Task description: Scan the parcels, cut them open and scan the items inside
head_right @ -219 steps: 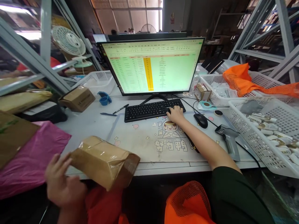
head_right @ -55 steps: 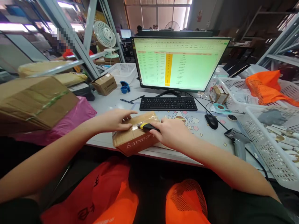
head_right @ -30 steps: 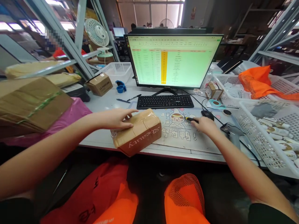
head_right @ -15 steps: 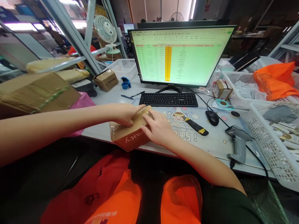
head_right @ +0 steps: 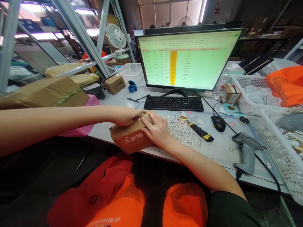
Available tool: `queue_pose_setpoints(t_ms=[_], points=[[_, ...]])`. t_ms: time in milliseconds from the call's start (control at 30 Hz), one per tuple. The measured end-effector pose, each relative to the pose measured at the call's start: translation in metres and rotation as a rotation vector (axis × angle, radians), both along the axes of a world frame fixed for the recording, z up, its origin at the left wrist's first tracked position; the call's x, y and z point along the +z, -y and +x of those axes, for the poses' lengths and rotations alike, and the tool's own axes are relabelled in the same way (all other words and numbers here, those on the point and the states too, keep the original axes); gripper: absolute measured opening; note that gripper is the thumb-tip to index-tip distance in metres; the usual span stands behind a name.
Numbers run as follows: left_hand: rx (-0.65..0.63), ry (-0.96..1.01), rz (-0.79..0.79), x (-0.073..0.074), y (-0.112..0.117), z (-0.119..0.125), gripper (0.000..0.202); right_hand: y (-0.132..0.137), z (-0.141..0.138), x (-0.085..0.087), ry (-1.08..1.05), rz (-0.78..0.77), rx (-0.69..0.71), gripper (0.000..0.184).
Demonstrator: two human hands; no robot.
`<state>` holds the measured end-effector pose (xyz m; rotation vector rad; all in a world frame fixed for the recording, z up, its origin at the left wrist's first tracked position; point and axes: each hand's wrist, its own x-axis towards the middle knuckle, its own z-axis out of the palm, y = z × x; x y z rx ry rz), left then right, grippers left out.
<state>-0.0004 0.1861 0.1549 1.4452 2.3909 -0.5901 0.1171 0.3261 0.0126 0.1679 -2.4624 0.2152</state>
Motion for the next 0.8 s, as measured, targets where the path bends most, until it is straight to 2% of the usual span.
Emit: queue_pose_setpoints(t_ms=[167,267,333,433,633,800], points=[[0.012,-0.003,-0.021,0.003,0.001,0.004,0.068,-0.002,0.002,-0.007,-0.032,0.01,0.032,0.046],[0.032,0.078,-0.008,0.006,0.002,-0.007,0.067,-0.005,0.006,-0.012,-0.044,0.008,0.071,0.044],[0.033,0.178,0.034,0.008,0.004,-0.017,0.075,-0.007,0.007,-0.014,-0.052,0.003,0.095,0.044],[-0.005,0.258,0.086,0.006,0.009,-0.026,0.078,-0.01,0.006,-0.019,-0.097,-0.008,0.123,0.042],[-0.17,-0.023,0.114,-0.014,0.022,-0.016,0.061,-0.006,-0.003,-0.032,-0.23,-0.034,0.13,0.037],[-0.164,-0.017,0.15,-0.017,0.029,-0.021,0.055,-0.005,-0.005,-0.037,-0.332,0.001,0.123,0.034]])
